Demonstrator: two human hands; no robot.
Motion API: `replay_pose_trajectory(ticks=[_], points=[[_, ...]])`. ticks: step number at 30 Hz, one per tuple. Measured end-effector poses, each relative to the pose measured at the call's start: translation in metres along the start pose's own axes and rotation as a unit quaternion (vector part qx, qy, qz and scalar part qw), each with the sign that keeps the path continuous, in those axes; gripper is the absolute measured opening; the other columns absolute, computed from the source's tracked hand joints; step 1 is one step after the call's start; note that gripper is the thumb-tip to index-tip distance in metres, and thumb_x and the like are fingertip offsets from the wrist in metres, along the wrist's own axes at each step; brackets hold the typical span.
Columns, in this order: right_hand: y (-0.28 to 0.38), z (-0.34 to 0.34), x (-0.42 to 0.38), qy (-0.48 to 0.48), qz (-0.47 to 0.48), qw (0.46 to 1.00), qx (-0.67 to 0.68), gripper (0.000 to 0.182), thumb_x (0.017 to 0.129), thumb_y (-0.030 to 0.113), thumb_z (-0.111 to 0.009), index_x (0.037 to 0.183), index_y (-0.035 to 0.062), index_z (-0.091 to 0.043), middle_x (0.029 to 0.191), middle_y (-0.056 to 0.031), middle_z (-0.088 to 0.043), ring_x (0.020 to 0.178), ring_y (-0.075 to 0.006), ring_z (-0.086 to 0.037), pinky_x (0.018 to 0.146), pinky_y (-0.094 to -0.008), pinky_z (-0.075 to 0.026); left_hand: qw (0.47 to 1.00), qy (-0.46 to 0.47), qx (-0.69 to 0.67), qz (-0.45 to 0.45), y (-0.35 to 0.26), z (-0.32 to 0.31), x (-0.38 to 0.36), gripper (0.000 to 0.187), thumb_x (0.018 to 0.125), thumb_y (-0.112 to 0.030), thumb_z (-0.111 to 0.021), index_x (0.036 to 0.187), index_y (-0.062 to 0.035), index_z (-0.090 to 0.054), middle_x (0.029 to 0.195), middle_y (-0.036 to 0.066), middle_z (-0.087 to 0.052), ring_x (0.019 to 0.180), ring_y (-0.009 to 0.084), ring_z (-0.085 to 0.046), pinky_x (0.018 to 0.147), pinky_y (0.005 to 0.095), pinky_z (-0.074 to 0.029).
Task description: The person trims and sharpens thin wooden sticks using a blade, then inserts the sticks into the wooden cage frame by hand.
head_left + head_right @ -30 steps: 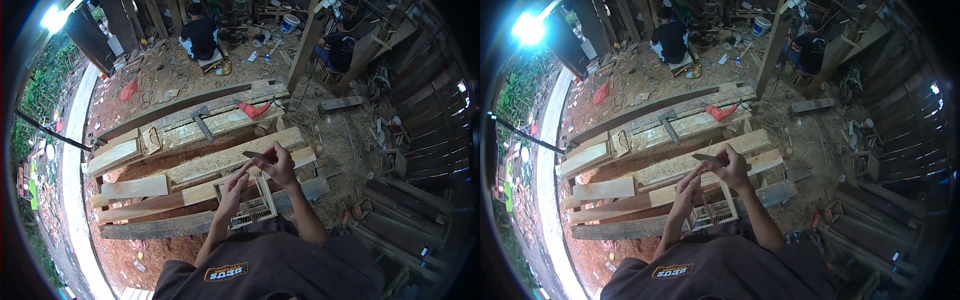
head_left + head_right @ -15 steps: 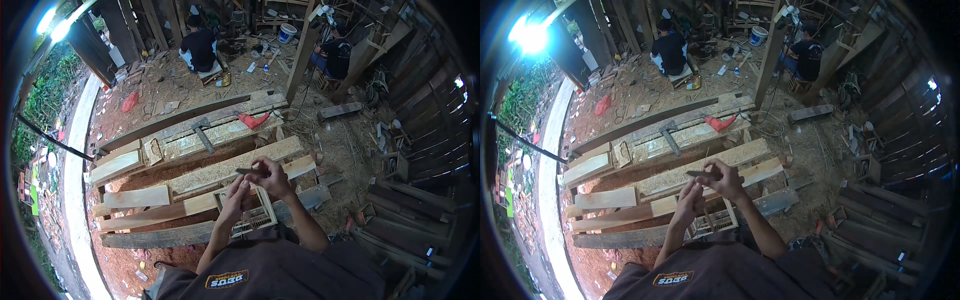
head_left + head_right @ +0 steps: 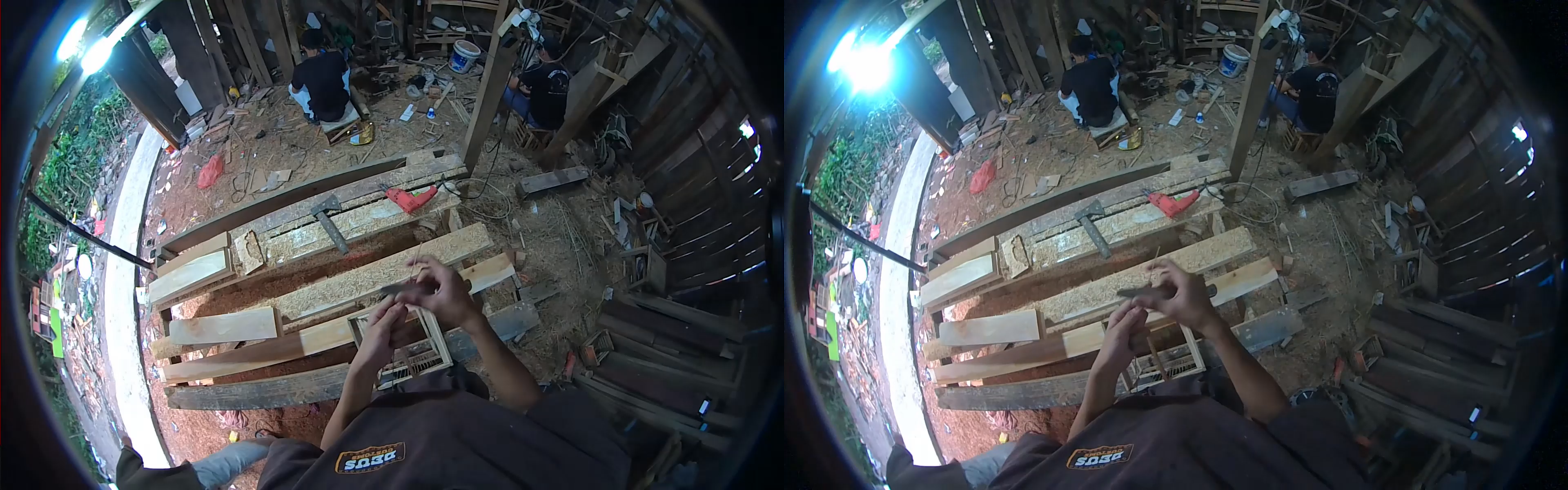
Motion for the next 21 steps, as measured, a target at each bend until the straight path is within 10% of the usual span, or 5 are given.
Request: replay_pose_trajectory(ticks=[14,21], points=[[0.001,-0.024,-0.016,0.006,0.079,0.996,0.032,0.055,0.078,0.033,-0.087,0.116,0.0053,-0.058,0.067,0.0021,-0.058,0.063,-0.0038,-0.051,0.055,-0.0240,-0.040,0.999,-0.038,-0.014,0.022,0.024,0.019,-0.008,0.039,0.106,-0.021,-0.046,0.144,-0.0170,-0.048,0.067,-0.010,-0.027,0.050,0.0020,-0.026,0.043,0.0203,-0.018],[0.011,-0.022,-0.016,0.016,0.030,0.999,-0.007,0.055,0.077,0.032,-0.087,0.117,0.0059,-0.058,0.070,0.0005,-0.062,0.066,-0.0030,-0.055,0.059,-0.0216,-0.044,0.998,0.031,-0.015,-0.044,0.005,0.007,-0.022,0.011,0.105,-0.023,-0.049,0.109,-0.0147,-0.055,0.068,-0.009,-0.030,0.050,0.0015,-0.026,0.043,0.0209,-0.018]])
Point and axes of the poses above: each hand's wrist, its own x-axis towards the middle knuckle, its own z-axis out of the back of the hand, y = z × x, the point moved 9 cm from there along x, towards the middle knuckle
